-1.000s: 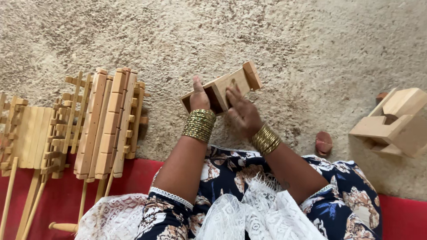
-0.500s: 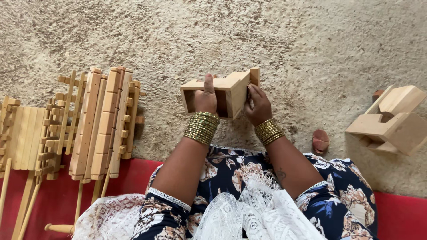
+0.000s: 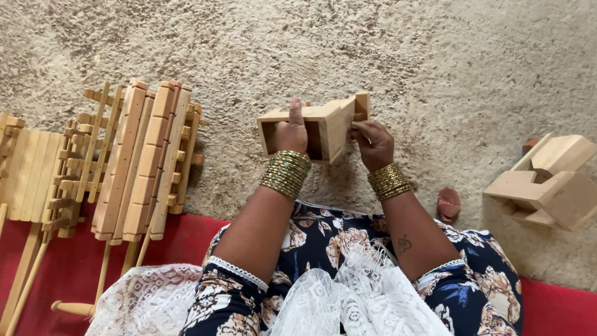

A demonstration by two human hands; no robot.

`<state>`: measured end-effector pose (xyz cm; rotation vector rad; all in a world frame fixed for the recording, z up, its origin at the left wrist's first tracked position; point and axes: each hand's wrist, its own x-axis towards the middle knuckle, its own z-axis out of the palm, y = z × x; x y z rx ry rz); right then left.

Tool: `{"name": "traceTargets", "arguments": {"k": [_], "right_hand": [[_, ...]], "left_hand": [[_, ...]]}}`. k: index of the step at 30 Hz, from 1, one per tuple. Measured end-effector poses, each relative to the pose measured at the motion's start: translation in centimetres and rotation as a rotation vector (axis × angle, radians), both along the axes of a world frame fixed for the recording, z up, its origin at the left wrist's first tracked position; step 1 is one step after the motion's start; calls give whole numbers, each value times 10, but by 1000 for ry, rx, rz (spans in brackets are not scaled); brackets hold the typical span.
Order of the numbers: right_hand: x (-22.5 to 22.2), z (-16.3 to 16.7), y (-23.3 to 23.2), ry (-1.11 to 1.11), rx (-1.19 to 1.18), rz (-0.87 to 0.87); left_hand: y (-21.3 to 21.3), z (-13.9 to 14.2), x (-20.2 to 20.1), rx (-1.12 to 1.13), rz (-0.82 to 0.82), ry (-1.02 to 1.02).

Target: The person assembles small wooden blocks into a box-like structure, then picks up a long wooden stick and rubs it with their hands. The person is sitting on the floor with several other wooden items nearby.

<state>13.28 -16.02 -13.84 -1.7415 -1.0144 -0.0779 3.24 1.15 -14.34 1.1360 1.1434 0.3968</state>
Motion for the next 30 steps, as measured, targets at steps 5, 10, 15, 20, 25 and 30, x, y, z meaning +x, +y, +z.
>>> {"name": "traceTargets", "arguments": {"k": [5,10,15,20,25,30], "right_hand": [[-18,8,14,-182,68,23],[-24,5,21,-210,115,59],[-1,4,12,-243,-78,-128],[-19,2,18,-218,45,-80],[-30,1,27,-168,66,85],[-10,13,15,-73,-195,-70]], "left_hand": [[-8,7,2,67,-35,-30],[-6,12,-3,4,12,-52],[-9,16,-2,89,-55,-89],[-9,15,-2,-54,-59,-14],[3,9,-5,-43,85,-337],[8,8,-6,10,-14,-74]]}}
